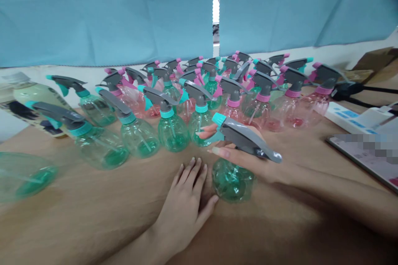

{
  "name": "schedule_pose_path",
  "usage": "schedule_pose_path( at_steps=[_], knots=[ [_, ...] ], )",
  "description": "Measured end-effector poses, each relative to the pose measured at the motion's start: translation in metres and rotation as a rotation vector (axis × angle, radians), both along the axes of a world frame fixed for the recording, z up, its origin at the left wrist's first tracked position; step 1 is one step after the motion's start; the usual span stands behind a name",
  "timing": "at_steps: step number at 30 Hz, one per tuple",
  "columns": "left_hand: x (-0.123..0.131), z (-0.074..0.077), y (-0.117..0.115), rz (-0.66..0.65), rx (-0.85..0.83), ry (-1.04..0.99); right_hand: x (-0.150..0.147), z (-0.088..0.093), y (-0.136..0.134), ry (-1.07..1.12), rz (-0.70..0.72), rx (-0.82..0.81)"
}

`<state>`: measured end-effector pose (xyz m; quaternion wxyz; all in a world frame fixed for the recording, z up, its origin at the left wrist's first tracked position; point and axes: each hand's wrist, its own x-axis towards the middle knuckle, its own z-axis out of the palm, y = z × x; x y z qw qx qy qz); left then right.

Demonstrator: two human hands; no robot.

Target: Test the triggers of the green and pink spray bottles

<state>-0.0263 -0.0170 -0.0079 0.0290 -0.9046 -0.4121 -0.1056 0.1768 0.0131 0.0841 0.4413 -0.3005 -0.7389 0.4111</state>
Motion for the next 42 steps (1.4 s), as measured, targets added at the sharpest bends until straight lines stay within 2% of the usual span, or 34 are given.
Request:
schedule_pose_path(
  at_steps=[4, 10, 15, 27, 34, 42],
  knots=[
    [0.0004, 0.0006, -0.0004, 0.000, 0.002, 0.009, -0.0010, -0.0004, 0.0002, 0.037, 0.006, -0.008],
    [0.0010, 0.0014, -0.0007, 0.007, 0.005, 0.037, -0.0014, 0.0054, -0.0022, -0.030, -0.038, -0.035],
    [0.0016, 0.0024, -0.0008, 0.011, 0.000, 0.048, -0.0029, 0.0007, -0.0005, 0.039, -0.036, -0.016],
    [0.0009, 0.0014, -0.0008, 0.005, 0.007, 0.056, -0.0022, 0.0000, -0.0014, 0.035, -0.038, 0.019],
    [0.0004, 0.0001, -0.0006, 0.000, 0.015, 0.040, -0.0016, 0.0053, -0.0021, -0.004, -0.016, -0.005],
    [0.0002, 0.0009, -0.0005, -0.002, 0.010, 0.024, -0.0029, 0.0019, -0.0017, 0.004, -0.039, -0.013]
  ],
)
